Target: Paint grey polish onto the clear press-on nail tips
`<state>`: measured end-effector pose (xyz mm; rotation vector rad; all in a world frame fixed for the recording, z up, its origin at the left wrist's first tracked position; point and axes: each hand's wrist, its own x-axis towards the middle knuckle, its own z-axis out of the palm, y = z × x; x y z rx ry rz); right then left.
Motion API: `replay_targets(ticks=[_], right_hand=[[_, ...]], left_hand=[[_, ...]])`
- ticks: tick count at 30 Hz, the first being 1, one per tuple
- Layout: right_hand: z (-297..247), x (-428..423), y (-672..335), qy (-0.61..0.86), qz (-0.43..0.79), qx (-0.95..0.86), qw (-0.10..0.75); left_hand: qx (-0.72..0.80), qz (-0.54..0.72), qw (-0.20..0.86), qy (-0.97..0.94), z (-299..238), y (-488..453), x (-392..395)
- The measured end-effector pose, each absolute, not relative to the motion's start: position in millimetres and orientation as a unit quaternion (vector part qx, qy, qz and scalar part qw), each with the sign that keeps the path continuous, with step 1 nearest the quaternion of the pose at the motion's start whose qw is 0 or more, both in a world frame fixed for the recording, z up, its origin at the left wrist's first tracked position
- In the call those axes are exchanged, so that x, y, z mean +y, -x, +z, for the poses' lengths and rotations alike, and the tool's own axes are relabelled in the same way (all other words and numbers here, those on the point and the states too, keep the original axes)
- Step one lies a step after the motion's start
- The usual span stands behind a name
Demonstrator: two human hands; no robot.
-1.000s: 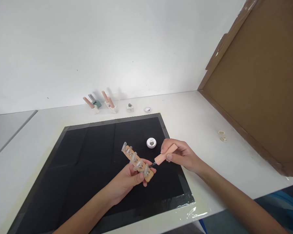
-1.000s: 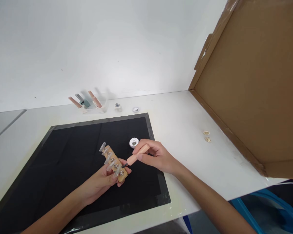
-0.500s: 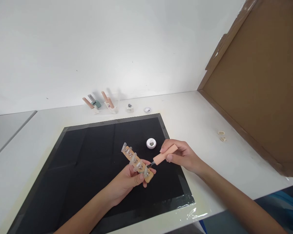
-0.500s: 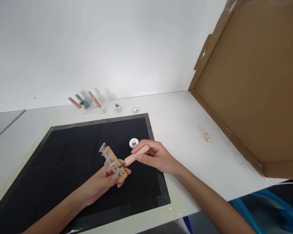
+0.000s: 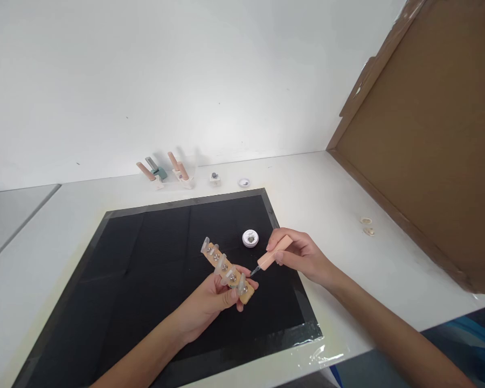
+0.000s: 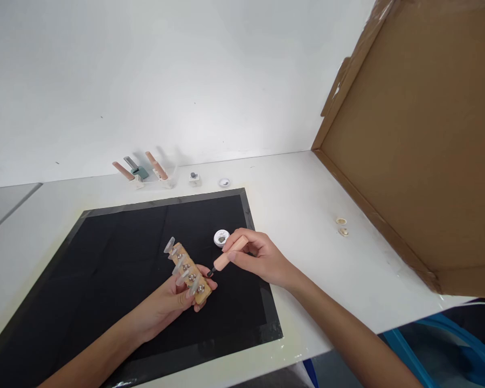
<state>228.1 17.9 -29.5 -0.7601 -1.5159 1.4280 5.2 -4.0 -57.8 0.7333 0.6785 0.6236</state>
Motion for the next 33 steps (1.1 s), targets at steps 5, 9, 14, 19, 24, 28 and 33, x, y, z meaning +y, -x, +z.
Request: replay_targets(ticks=[5, 9, 14, 19, 24, 28, 33], right_hand=[[-29.2, 17.6, -227.6, 0.294, 0.566, -0.628, 0.446], [-30.5, 17.0, -227.0, 0.312, 0.571, -0.623, 0.435], [-30.4, 17.1, -226.7, 0.285, 0.568, -0.629, 0.448], [-31.0, 16.5, -227.0, 0.297, 0.573, -0.63, 0.432], [-31.8, 16.0, -227.2, 0.273, 0.572, -0.638, 0.437], [-32.2, 15.5, -226.0, 0.276, 0.578, -0.635, 0.431], [-33.5, 15.5, -226.2, 0.261, 0.577, -0.628, 0.452]], left_hand=[[0.315, 0.299, 0.833, -0.342, -58.1, -5.0, -4.2], [0.317, 0.293, 0.833, -0.346, -57.7, -4.6, -4.1], [0.312, 0.297, 0.833, -0.347, -57.4, -5.1, -4.1], [0.313, 0.287, 0.834, -0.352, -56.1, -5.5, -3.7], [0.309, 0.288, 0.831, -0.361, -57.2, -5.1, -3.7], [0.312, 0.286, 0.831, -0.36, -57.6, -5.1, -3.9], [0.313, 0.289, 0.83, -0.359, -57.5, -5.0, -3.7]])
